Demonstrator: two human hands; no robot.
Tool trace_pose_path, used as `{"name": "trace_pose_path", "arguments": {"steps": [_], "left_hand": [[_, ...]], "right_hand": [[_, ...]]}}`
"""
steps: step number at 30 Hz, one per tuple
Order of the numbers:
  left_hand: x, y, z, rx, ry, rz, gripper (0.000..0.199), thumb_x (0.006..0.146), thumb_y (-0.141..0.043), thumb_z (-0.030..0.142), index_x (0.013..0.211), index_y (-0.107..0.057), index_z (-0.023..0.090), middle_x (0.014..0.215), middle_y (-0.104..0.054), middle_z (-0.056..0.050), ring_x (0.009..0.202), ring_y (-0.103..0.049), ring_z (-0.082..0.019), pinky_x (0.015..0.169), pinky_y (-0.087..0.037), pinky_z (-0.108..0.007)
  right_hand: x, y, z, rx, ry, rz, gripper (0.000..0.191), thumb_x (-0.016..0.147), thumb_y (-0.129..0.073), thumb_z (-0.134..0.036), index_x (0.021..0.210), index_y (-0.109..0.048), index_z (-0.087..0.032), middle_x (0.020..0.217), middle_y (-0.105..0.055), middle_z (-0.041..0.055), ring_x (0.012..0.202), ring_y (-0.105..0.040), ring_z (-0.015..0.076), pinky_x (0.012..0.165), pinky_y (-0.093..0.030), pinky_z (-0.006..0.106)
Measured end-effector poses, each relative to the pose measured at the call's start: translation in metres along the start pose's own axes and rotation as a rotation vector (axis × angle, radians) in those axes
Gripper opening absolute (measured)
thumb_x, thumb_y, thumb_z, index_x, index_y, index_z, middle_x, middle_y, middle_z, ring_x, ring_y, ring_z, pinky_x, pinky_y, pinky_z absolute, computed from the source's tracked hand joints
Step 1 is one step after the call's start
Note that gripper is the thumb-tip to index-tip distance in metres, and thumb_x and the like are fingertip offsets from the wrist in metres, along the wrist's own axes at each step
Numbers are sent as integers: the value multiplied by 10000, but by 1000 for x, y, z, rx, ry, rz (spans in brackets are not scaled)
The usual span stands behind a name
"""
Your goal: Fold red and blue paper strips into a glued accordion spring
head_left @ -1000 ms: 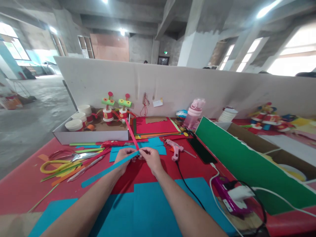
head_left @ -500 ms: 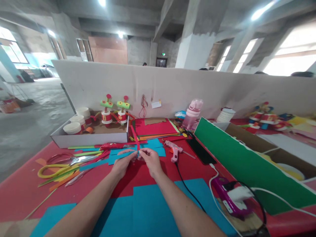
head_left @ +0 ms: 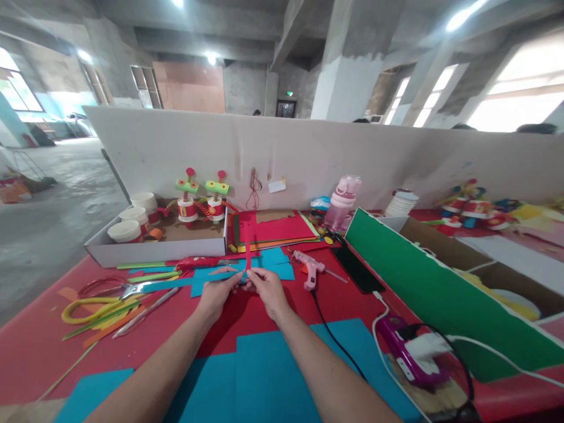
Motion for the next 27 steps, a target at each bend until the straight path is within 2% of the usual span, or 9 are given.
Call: {"name": "trace_pose_path", "arguments": {"steps": [4, 11, 16, 21, 27], "left_hand": [[1, 0, 1, -18, -35, -6, 274, 620, -775, 368, 663, -632, 138, 559, -575, 12, 502, -471, -95, 518, -373, -229], [1, 0, -1, 5, -7, 9, 300, 619, -772, 393, 656, -616, 140, 528, -553, 12, 493, -466, -102, 505, -373, -229], [2, -1, -4, -21, 4, -13, 305, 622, -773, 398, 703, -625, 144, 565, -578, 9, 504, -476, -98, 505, -380, -215], [2, -8, 0, -26, -3, -80, 322, 624, -767, 414, 758, -654, 144, 576, -592, 4, 509, -492, -108, 501, -382, -217], [-3, -11, 7, 62, -10, -106, 308, 638, -751, 427, 644, -640, 140, 585, -608, -19, 532, -494, -119, 531, -369, -231]], "right_hand": [[-2, -1, -1, -14, -12, -11, 347, 623, -739, -472, 775, -714, -161, 574, -607, -7, 599, -578, 148, 640, -526, 297], [-1, 0, 0, -22, -16, 3, 351, 622, -740, -478, 790, -707, -172, 599, -623, -4, 635, -611, 170, 694, -526, 319], [1, 2, -1, -119, 40, 4, 326, 686, -687, -482, 779, -697, -170, 627, -647, 10, 601, -613, 167, 650, -507, 292], [-1, 0, -13, -213, 169, -3, 284, 740, -654, -463, 747, -649, -179, 618, -637, 1, 596, -610, 160, 612, -485, 261], [-6, -4, -22, -223, 203, -43, 283, 754, -651, -469, 706, -605, -194, 610, -613, -8, 566, -593, 150, 579, -458, 249]]}}
Point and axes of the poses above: each hand's wrist, its own x-axis towards the middle knuckle, its own y-axis out of the back of the hand, z = x × y, the point moved 7 cm from there along x, towards the middle knuckle
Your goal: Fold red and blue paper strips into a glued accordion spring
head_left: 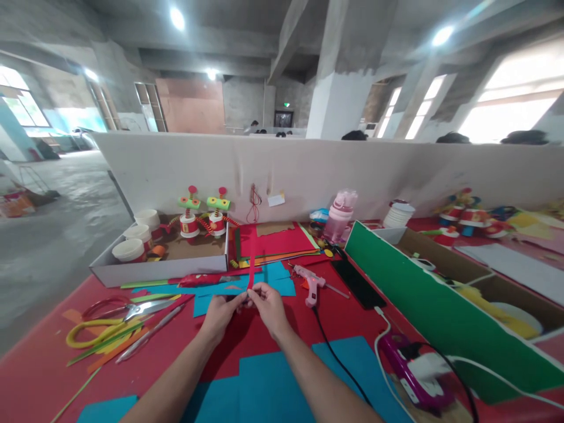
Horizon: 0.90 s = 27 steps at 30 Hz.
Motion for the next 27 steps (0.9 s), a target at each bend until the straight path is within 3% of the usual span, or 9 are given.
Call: {"name": "trace_pose_path", "arguments": {"steps": [8, 12, 17, 22, 27], "left_hand": [[2, 8, 1, 80, -15, 28, 285, 645, -741, 413, 601, -634, 152, 505, -557, 3, 507, -483, -123, 532, -351, -238], [3, 4, -1, 79, 5, -24, 325, 688, -705, 444, 591, -618, 147, 544, -586, -17, 522, -489, -121, 535, -355, -236], [3, 6, -4, 81, 19, 30, 375, 641, -738, 471, 553, -549, 159, 525, -575, -11, 518, -495, -127, 526, -363, -238], [5, 8, -4, 136, 1, 16, 377, 642, -735, 476, 539, -565, 155, 513, -577, -23, 516, -497, -136, 546, -366, -250], [5, 5, -7, 118, 22, -18, 376, 676, -701, 493, 562, -577, 157, 510, -565, -13, 501, -481, -125, 526, -339, -239]], "right_hand": [[2, 0, 11, 47, -126, -60, 313, 669, -727, -470, 694, -616, -178, 595, -617, -15, 563, -575, 136, 580, -428, 237], [-1, 0, 15, 159, -180, -4, 325, 639, -751, -462, 687, -613, -172, 574, -615, -12, 564, -572, 135, 605, -447, 246], [-3, -1, 19, 277, -227, 54, 352, 584, -788, -464, 657, -617, -165, 586, -614, -7, 566, -573, 134, 633, -475, 266], [-1, -2, 19, 249, -233, 3, 341, 620, -772, -471, 676, -653, -156, 597, -626, 1, 572, -569, 125, 619, -454, 245], [-1, 2, 16, 133, -181, 59, 339, 644, -750, -482, 651, -656, -157, 559, -628, 6, 551, -566, 138, 573, -419, 240]]}}
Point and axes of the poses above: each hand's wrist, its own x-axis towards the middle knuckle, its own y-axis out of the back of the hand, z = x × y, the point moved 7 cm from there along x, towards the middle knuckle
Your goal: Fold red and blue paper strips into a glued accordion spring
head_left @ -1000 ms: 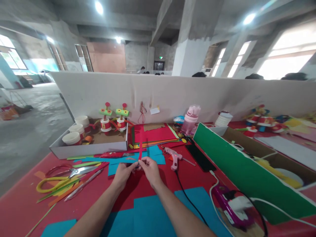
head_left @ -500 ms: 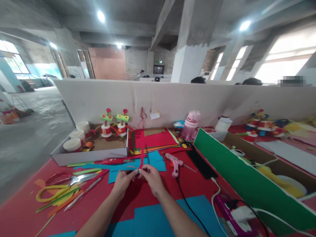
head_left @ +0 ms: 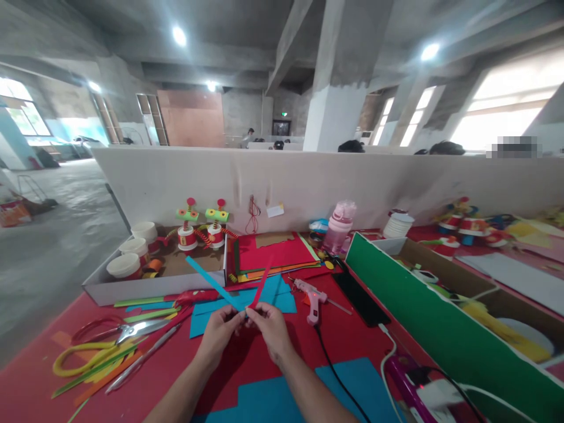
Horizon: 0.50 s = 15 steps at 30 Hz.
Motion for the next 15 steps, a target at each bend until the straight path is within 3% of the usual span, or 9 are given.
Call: {"name": "trace_pose_path", "arguments": {"steps": [5, 11, 15], "left_hand": [[0, 5, 2, 85, -30, 85, 346, 652, -721, 458, 545, -568, 166, 485, -544, 6, 488, -462, -120, 511, -334, -234], [-2, -1, 1, 108, -8, -1, 348, 659, -720, 434, 517, -543, 170, 455, -513, 11, 466, -433, -115, 490, -307, -241], [-2, 0, 0, 55, 22, 4, 326, 665, -718, 430, 547, -575, 162, 451, -517, 15, 456, -437, -111, 492, -312, -242]], "right_hand": [[0, 2, -3, -25, 59, 32, 320, 664, -737, -475, 652, -662, -164, 580, -627, -4, 564, -556, 141, 569, -416, 240], [6, 25, -13, -69, 42, 191, 355, 666, -726, -507, 697, -722, -153, 570, -642, 17, 567, -575, 163, 593, -446, 269], [5, 15, -13, -83, 40, 63, 399, 681, -711, -508, 891, -737, -169, 733, -706, 42, 597, -614, 177, 592, -472, 281]]}}
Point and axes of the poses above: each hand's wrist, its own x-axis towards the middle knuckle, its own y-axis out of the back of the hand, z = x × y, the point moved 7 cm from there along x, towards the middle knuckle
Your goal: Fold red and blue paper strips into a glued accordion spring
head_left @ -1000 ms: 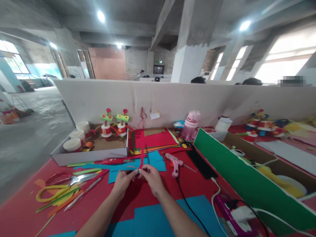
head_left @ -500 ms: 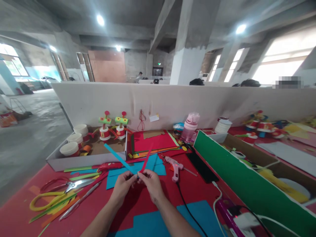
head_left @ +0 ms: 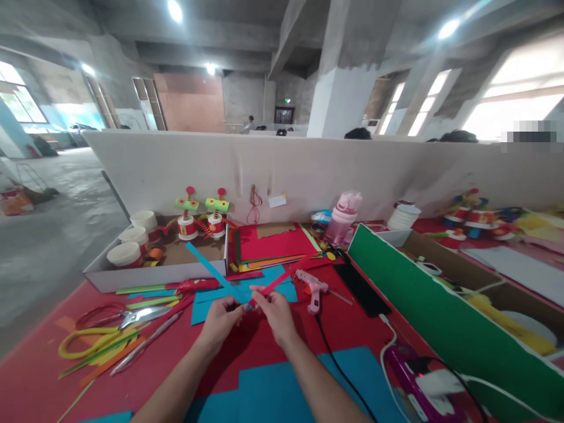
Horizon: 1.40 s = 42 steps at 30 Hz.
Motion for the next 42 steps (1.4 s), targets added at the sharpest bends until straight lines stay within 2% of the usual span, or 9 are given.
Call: {"name": "trace_pose_path", "arguments": {"steps": [2, 5, 6, 11, 16, 22, 27, 32, 42], "left_hand": [[2, 1, -1, -49, 29, 28, 316, 656, -721, 424, 552, -576, 164, 464, -528, 15, 455, -446, -108, 489, -319, -240], [6, -3, 0, -88, 66, 29, 298, 625, -731, 404, 542, -577, 164, 475, -541, 10, 448, -456, -110, 482, -336, -241], [8, -6, 3, -82, 52, 18, 281, 633, -725, 396, 555, -589, 162, 485, -549, 8, 454, -463, -112, 487, -343, -242], [8, -5, 13, 50, -92, 148, 296, 678, -695, 402, 536, -584, 167, 469, -552, 2, 462, -480, -126, 481, -335, -248], [2, -6, 6, 19, -52, 137, 309, 659, -713, 421, 522, -597, 169, 427, -553, -5, 414, -480, -129, 443, -323, -248], [5, -3, 1, -96, -10, 128, 300, 638, -735, 405, 535, -615, 150, 484, -601, -22, 434, -510, -124, 458, -370, -241], [8, -5, -3, -136, -22, 85, 315, 668, -722, 428, 589, -640, 135, 517, -608, -18, 446, -508, -110, 473, -380, -235], [10, -3, -4, -113, -49, 89, 305, 672, -728, 403, 556, -632, 138, 492, -600, -15, 452, -502, -107, 479, -367, -229], [10, -3, -5, -100, -30, 63, 330, 679, -728, 391, 511, -598, 139, 468, -591, -21, 442, -505, -107, 484, -362, -238]], "right_hand": [[-3, -8, -2, -91, 48, -77, 360, 701, -700, -485, 900, -737, -187, 740, -709, 37, 583, -619, 179, 579, -467, 279], [-5, -7, -7, -265, 141, -53, 292, 758, -644, -474, 728, -734, -198, 573, -647, 15, 535, -585, 173, 544, -427, 264], [-5, -4, -9, -296, 162, -20, 299, 769, -632, -473, 690, -724, -199, 547, -631, 12, 531, -573, 171, 540, -416, 261], [-5, 4, -17, -358, 231, 50, 328, 792, -615, -478, 642, -675, -193, 595, -637, 20, 582, -570, 172, 580, -409, 261], [-6, -2, -13, -259, 202, 5, 409, 863, -490, -521, 736, -697, -192, 610, -627, 14, 628, -578, 174, 617, -427, 264], [-4, -11, -6, -221, 207, -131, 300, 818, -594, -449, 944, -709, -202, 825, -682, 35, 710, -618, 176, 679, -476, 267], [0, -9, 3, -145, 166, -137, 300, 848, -539, -443, 926, -701, -203, 701, -664, 19, 650, -611, 171, 646, -480, 266], [0, -15, 5, -67, 133, -200, 241, 779, -626, -384, 938, -676, -210, 750, -665, 6, 653, -632, 164, 666, -502, 272], [-1, -12, 2, -35, 98, -203, 163, 745, -648, -331, 832, -640, -194, 688, -641, -13, 613, -612, 137, 605, -472, 233]]}}
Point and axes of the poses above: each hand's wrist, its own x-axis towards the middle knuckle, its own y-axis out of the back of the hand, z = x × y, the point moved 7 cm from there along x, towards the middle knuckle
